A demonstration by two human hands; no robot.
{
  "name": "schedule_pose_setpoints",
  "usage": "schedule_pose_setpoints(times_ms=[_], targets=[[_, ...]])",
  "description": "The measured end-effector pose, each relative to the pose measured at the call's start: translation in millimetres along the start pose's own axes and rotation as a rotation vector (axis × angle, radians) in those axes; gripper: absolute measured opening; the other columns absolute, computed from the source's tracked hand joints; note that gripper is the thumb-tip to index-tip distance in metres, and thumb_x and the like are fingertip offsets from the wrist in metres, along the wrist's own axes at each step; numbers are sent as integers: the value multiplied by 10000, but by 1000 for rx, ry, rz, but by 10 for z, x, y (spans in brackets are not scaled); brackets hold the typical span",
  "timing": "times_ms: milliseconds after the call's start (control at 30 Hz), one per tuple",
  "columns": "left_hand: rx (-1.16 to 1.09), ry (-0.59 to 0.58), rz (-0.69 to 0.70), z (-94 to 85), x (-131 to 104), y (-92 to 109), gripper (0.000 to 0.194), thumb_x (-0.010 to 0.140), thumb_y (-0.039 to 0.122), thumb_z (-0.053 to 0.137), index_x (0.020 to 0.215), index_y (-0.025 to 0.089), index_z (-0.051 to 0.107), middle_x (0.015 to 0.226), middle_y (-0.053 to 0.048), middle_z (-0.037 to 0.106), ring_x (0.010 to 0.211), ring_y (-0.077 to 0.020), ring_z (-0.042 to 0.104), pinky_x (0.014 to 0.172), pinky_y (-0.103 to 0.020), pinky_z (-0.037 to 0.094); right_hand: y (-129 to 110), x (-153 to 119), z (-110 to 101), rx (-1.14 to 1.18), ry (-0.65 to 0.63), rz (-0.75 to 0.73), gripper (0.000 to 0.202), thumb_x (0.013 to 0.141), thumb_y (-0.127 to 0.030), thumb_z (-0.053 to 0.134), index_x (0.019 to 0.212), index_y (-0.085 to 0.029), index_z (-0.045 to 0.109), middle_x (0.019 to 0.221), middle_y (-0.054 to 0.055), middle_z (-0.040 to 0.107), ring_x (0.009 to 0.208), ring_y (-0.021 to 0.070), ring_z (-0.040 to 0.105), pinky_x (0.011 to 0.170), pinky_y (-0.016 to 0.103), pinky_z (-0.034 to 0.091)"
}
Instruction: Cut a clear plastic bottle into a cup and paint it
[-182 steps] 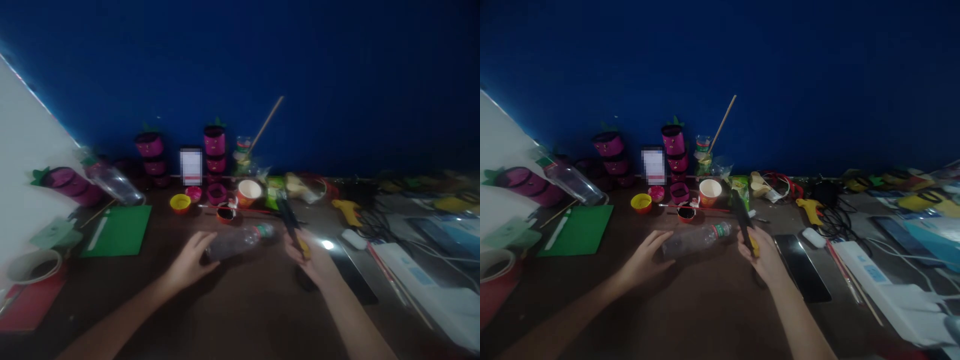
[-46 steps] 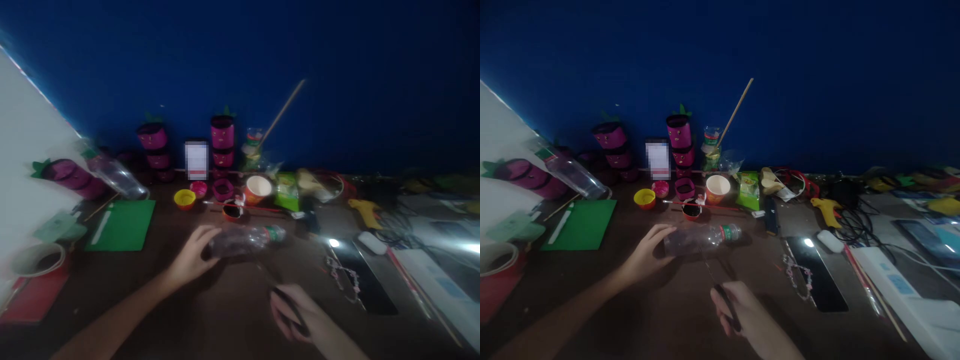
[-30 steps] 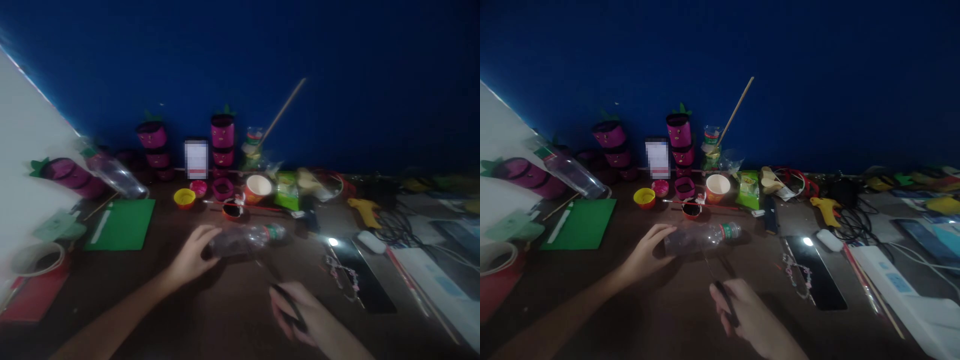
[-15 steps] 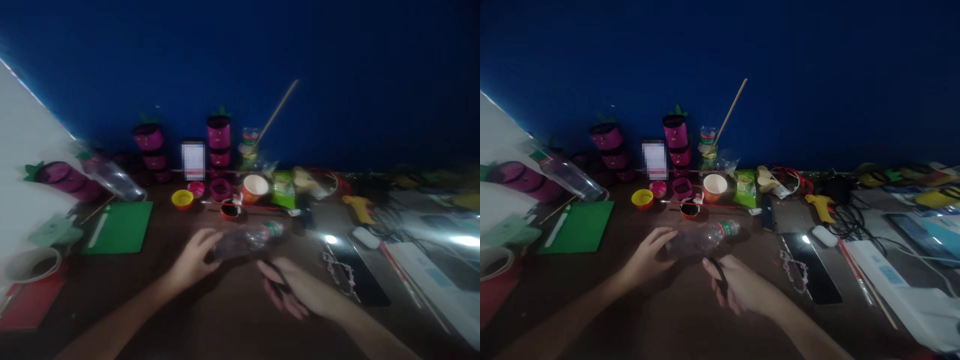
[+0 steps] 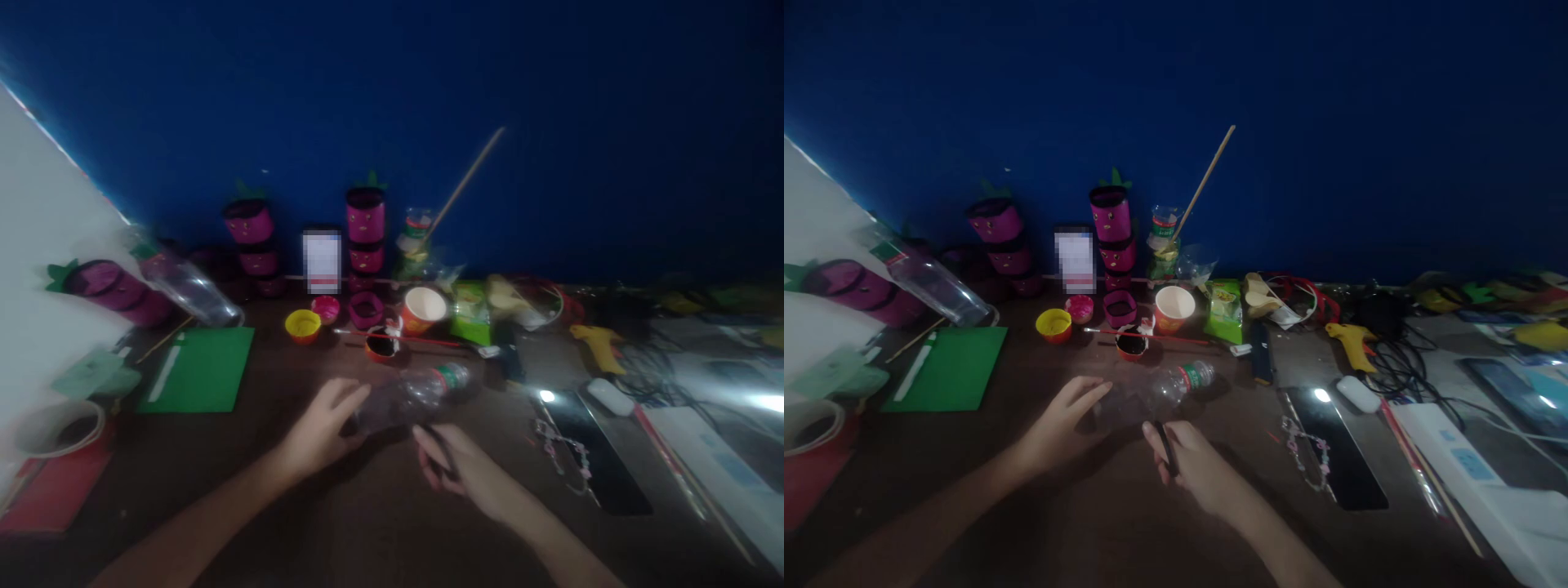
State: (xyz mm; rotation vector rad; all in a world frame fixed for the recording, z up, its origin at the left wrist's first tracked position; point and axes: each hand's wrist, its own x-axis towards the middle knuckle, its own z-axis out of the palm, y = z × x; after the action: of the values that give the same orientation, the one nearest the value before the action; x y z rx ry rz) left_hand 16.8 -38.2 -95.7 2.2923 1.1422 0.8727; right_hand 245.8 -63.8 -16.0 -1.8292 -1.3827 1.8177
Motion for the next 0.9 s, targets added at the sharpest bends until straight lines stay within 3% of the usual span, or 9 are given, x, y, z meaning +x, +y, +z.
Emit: schedule_pose_setpoints(times_ms=[400,900], targets=[[50,4,32,-15,-5,37,599,764,142,608,1323,228,412,1231,-145,460,1164,-260,475,930,-415,485,217,91,76,47,21,-181,527,743,-684,481,577,-192,392,455,-52,423,432,65,365,439,222,230],[64,25,28,45,-42,7,597,793,133,567,1350,240,380,1246,-159,432,1181,-274,455,922,-445,485,292,98,71,137,38,-163,540,717,-676,531,555,-193,354,463,-78,318,412,46,302,427,221,184]])
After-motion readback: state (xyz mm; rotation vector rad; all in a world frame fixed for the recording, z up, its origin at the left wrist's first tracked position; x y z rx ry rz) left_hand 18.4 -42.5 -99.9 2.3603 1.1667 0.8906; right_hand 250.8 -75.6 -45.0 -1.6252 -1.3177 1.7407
